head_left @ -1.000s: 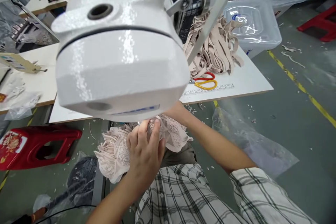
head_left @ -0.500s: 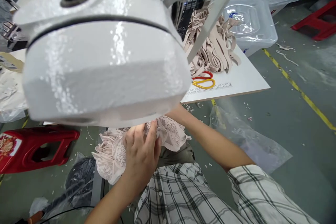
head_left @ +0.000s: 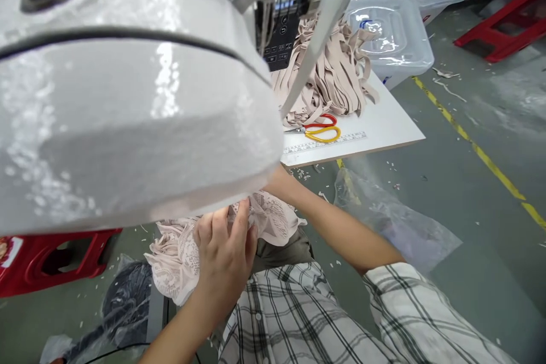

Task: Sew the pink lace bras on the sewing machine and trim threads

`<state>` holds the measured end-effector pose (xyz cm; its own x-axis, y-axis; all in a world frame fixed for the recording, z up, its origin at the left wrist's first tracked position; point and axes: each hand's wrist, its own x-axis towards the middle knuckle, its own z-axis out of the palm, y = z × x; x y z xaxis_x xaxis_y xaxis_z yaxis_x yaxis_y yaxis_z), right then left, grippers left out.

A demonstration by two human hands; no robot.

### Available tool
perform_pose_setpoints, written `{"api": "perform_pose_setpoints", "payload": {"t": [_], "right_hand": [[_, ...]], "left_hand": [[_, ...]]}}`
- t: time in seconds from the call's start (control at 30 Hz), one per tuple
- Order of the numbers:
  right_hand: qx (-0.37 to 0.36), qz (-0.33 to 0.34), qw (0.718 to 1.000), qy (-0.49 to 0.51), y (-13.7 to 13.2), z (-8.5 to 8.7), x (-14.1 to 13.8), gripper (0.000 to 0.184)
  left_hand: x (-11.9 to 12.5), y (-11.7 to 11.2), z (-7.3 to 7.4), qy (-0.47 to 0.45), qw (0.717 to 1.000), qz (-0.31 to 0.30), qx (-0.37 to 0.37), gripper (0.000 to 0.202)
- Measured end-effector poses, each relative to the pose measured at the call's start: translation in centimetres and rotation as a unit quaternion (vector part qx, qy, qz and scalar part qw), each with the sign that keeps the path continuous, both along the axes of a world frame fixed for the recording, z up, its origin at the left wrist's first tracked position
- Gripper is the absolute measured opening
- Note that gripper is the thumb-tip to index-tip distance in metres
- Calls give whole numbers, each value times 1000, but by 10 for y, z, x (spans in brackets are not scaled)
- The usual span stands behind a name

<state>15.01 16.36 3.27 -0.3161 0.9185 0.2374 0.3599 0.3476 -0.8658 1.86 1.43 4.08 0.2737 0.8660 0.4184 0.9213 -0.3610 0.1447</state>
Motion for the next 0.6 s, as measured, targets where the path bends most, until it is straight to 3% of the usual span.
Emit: {"api": "perform_pose_setpoints", "payload": {"t": [0.23, 0.37, 0.47, 0.6], "right_hand": [[53, 0, 998, -19, 3, -10, -2, 12], [51, -12, 999, -4, 3, -11, -3, 14], [49, -15, 999, -7, 3, -12, -5, 9], [65, -20, 998, -8, 6, -14, -8, 7]], "left_hand": [[-13, 1, 0, -27, 1000, -4, -2, 47], [-33, 7, -10, -114, 992, 57, 2, 39], [-47, 15, -20, -217, 969, 103, -53, 36], [-52, 25, -25, -303, 935, 102, -157, 36]]}}
